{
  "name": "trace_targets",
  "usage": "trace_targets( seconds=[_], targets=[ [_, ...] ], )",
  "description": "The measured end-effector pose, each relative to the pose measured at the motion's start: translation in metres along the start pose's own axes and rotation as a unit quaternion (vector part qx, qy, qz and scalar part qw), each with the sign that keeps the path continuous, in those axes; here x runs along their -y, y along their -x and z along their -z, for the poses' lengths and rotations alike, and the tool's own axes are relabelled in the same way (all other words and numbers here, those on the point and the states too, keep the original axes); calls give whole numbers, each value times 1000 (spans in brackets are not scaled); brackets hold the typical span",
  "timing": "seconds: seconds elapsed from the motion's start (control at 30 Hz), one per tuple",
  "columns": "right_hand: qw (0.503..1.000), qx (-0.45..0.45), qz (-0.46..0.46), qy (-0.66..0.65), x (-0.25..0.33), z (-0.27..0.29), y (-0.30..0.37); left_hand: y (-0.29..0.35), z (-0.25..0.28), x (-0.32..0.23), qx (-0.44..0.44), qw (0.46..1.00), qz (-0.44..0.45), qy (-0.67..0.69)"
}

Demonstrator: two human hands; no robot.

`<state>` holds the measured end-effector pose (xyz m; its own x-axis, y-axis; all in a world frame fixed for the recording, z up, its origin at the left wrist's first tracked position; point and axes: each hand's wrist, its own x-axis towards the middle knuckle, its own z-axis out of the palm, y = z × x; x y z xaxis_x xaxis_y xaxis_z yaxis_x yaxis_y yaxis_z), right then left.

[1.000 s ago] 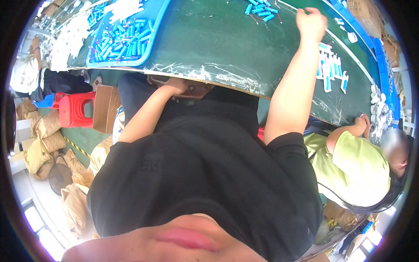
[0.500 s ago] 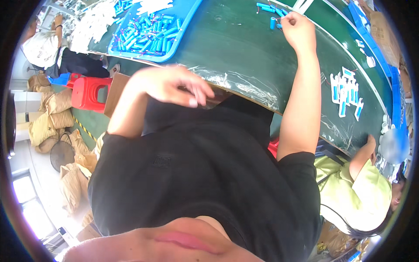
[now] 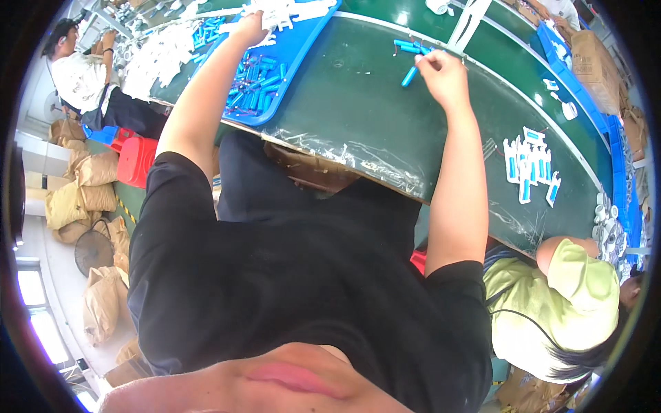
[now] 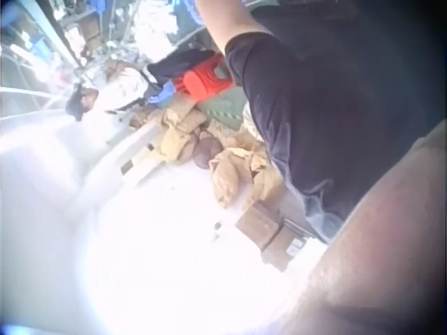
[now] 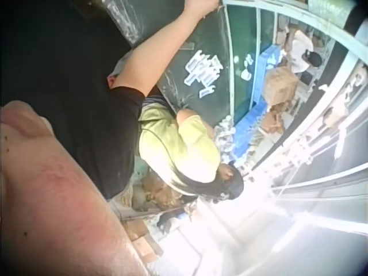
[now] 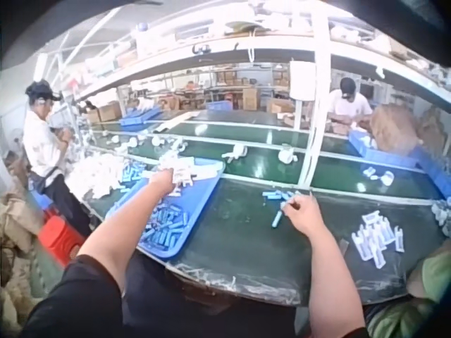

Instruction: Assembling small electronic components into white plastic frames on an assembly line.

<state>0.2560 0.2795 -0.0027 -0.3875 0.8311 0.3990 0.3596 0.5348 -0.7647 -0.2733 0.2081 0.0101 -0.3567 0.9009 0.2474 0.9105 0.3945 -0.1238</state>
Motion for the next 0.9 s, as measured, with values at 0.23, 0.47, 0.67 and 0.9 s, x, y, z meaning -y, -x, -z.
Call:
trace_targets(
  seconds=[0.23, 0.47, 0.67, 0.9],
  targets=[
    [992, 102, -2, 76, 28, 10, 21, 30, 42, -50, -116, 992, -47, -24],
    [981, 186, -17, -51, 11, -5, 17, 176, 96, -147, -89, 915, -92, 382],
    [969, 195, 98, 111, 17, -17, 28, 256, 70, -232, -48, 937, -120, 325],
    [948, 262, 112, 145, 20, -15, 30, 255, 61, -200, -178, 895, -211, 350]
  ],
)
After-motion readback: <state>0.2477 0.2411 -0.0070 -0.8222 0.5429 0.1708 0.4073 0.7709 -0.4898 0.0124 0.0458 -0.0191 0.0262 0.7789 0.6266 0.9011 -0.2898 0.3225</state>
